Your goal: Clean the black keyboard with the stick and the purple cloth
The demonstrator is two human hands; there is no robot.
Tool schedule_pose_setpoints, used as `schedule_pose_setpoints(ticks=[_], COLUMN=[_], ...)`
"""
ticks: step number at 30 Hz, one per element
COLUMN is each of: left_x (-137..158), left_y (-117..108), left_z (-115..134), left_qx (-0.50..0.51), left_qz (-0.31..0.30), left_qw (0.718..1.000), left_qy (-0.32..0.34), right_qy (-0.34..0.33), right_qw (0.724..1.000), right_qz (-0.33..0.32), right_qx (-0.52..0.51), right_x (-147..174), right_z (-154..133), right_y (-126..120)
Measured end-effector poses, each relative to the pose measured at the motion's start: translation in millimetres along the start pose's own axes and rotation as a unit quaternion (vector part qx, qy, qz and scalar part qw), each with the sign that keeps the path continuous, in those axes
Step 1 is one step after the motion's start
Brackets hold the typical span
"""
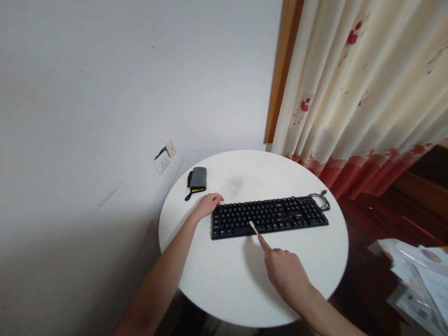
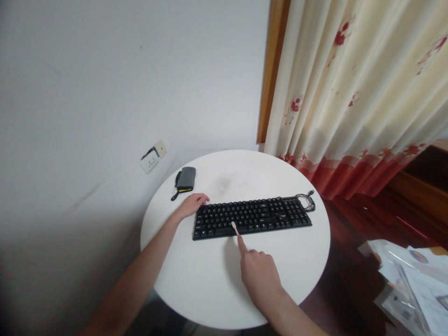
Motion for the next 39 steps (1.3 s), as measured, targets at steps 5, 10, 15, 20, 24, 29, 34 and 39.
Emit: schedule_pose_setpoints(ticks=[5,10,15,20,24,29,34,39], left_x=[0,0,0,0,0,0,0,0], left_y=[0,0,0,0,0,-1,-1,1], left_z=[1,0,0,-2,-2,-1,0,-2], left_qx=[-0.004,0.003,0.004,-0.001,-0.002,0.000,-0.003,-0.005], left_qz=[-0.001,-0.003,-0.003,0.000,0.001,0.002,0.003,0.000], left_qw=[1.000,1.000,1.000,1.000,1.000,1.000,1.000,1.000], left_qy=[0.006,0.004,0.000,0.001,-0.001,-0.007,0.002,0.002], right_qy=[-0.005,-0.009,-0.016,-0.002,0.018,0.031,0.035,0.028], right_qw=[1.000,1.000,1.000,1.000,0.998,0.998,0.998,0.999], right_qz=[0.006,-0.002,0.006,0.022,0.047,0.033,0.031,0.029], right_qx=[0.002,-0.002,-0.019,-0.016,-0.024,-0.032,-0.037,-0.031], right_x=[-15,-31,-48,-64,-75,-83,-75,-61], right_z=[-3,-8,-18,-23,-25,-27,-18,-2], right_y=[2,1,-9,-15,-23,-28,-25,-24])
Point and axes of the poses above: each hand's wrist, its own x-axis away from the middle knuckle, its own y-axis out of the palm, z = x × y, the point moved 9 cm from there along -x, towards the middle knuckle, and after that the axes turned 11 degrees about -x, right-handed, at the moved point
